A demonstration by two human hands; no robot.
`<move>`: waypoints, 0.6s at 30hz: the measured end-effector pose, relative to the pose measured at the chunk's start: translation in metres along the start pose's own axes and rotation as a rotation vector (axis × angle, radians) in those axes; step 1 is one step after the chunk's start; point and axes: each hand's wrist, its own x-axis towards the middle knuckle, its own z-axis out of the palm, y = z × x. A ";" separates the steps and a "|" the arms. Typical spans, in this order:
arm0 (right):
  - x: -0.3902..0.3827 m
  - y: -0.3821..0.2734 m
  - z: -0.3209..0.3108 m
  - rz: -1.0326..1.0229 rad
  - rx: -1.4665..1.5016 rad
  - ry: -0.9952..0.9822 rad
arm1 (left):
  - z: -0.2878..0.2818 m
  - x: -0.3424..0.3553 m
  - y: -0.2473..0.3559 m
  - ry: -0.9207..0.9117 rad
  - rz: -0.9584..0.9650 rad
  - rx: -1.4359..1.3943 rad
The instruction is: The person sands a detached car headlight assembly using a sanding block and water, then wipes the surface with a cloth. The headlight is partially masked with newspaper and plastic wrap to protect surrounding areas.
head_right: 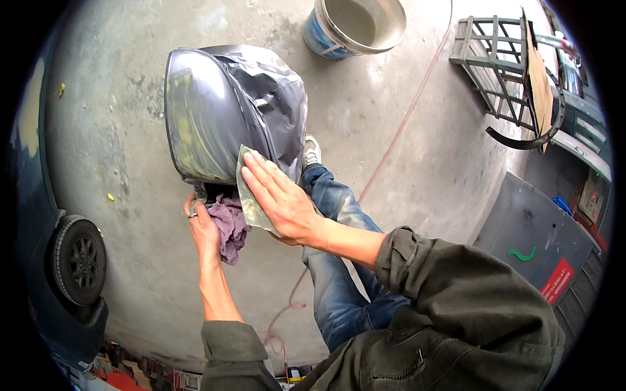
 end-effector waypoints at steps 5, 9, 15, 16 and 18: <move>0.028 -0.010 0.023 0.013 -0.112 -0.071 | 0.003 -0.002 0.002 -0.021 -0.039 -0.047; 0.074 0.002 0.023 -0.037 -0.202 0.005 | 0.004 -0.002 -0.003 -0.018 0.020 -0.068; 0.103 0.004 0.029 -0.033 -0.210 0.019 | -0.001 -0.005 0.005 -0.012 -0.018 -0.027; 0.088 0.001 0.032 -0.031 -0.260 -0.001 | 0.001 -0.005 0.003 -0.024 -0.011 -0.074; 0.057 -0.006 0.033 -0.050 -0.213 -0.097 | 0.002 -0.004 -0.001 -0.016 0.069 -0.076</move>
